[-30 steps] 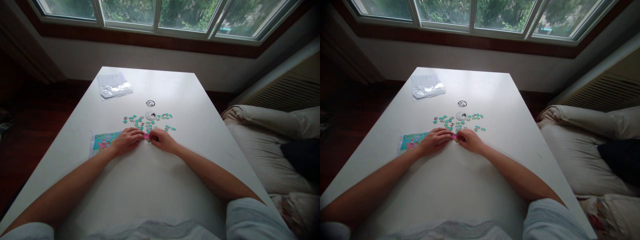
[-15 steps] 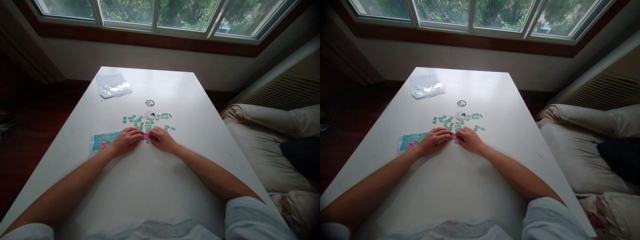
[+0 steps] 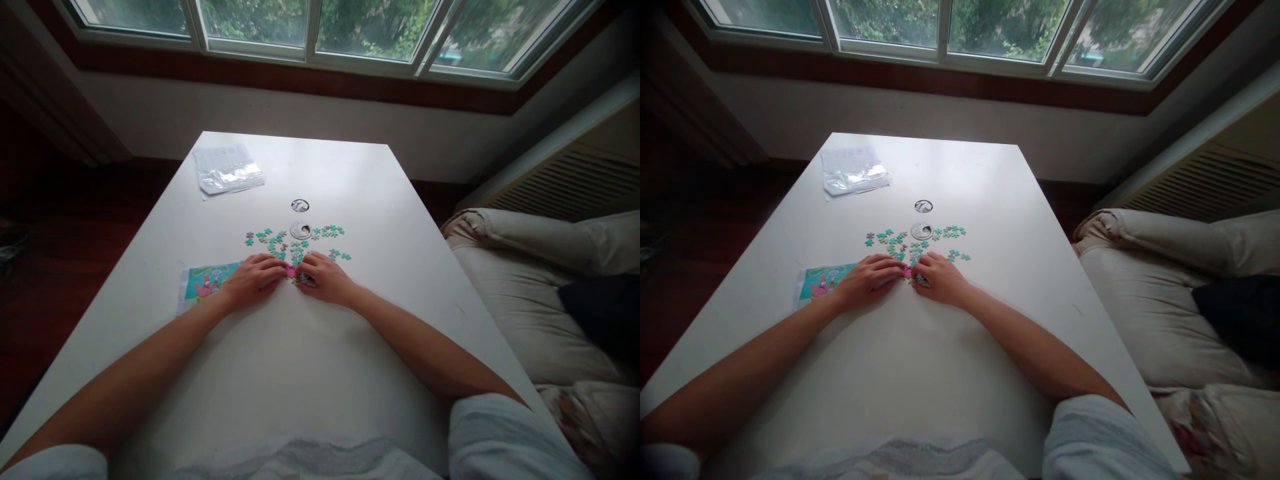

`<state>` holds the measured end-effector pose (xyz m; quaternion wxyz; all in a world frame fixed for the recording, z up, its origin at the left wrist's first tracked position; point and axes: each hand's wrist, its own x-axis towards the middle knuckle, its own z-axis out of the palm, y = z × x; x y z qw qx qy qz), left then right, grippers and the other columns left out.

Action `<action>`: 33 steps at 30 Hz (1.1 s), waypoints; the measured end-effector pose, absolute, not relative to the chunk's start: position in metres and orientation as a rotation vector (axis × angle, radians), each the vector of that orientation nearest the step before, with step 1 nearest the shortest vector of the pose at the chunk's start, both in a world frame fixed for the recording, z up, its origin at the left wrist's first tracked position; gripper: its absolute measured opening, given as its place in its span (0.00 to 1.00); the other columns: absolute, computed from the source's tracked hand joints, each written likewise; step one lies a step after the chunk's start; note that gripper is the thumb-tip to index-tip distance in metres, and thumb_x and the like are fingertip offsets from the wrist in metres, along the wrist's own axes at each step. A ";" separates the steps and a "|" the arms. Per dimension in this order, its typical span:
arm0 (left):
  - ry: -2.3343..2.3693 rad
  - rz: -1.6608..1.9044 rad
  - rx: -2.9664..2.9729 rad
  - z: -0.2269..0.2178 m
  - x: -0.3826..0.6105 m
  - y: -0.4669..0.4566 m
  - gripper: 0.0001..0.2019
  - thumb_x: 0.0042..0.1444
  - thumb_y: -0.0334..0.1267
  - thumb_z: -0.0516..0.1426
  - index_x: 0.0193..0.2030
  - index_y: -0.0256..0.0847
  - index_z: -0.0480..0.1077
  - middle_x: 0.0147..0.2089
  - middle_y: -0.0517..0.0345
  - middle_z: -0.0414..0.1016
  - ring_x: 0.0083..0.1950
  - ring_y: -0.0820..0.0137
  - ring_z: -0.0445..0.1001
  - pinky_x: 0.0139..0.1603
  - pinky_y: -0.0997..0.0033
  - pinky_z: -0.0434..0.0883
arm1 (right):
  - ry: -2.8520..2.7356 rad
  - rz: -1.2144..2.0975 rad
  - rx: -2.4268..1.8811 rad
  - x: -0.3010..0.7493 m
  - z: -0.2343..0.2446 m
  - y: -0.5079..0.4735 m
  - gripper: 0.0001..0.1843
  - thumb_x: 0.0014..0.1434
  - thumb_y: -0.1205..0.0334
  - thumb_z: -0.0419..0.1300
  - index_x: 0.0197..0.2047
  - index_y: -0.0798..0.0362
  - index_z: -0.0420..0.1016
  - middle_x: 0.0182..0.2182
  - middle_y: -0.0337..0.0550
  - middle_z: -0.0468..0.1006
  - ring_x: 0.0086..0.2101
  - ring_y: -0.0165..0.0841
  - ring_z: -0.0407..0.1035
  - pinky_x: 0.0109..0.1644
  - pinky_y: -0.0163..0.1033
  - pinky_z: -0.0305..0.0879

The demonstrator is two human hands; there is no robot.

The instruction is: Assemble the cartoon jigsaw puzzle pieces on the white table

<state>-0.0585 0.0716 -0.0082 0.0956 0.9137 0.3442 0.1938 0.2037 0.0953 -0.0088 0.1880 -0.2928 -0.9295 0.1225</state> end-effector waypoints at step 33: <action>1.018 0.592 2.686 -0.011 -0.060 0.072 0.16 0.67 0.36 0.54 0.59 0.50 0.72 0.62 0.56 0.75 0.63 0.63 0.70 0.66 0.56 0.66 | -2.678 0.353 -0.617 0.215 0.008 0.098 0.15 0.62 0.71 0.56 0.47 0.48 0.80 0.40 0.48 0.79 0.42 0.39 0.68 0.49 0.45 0.64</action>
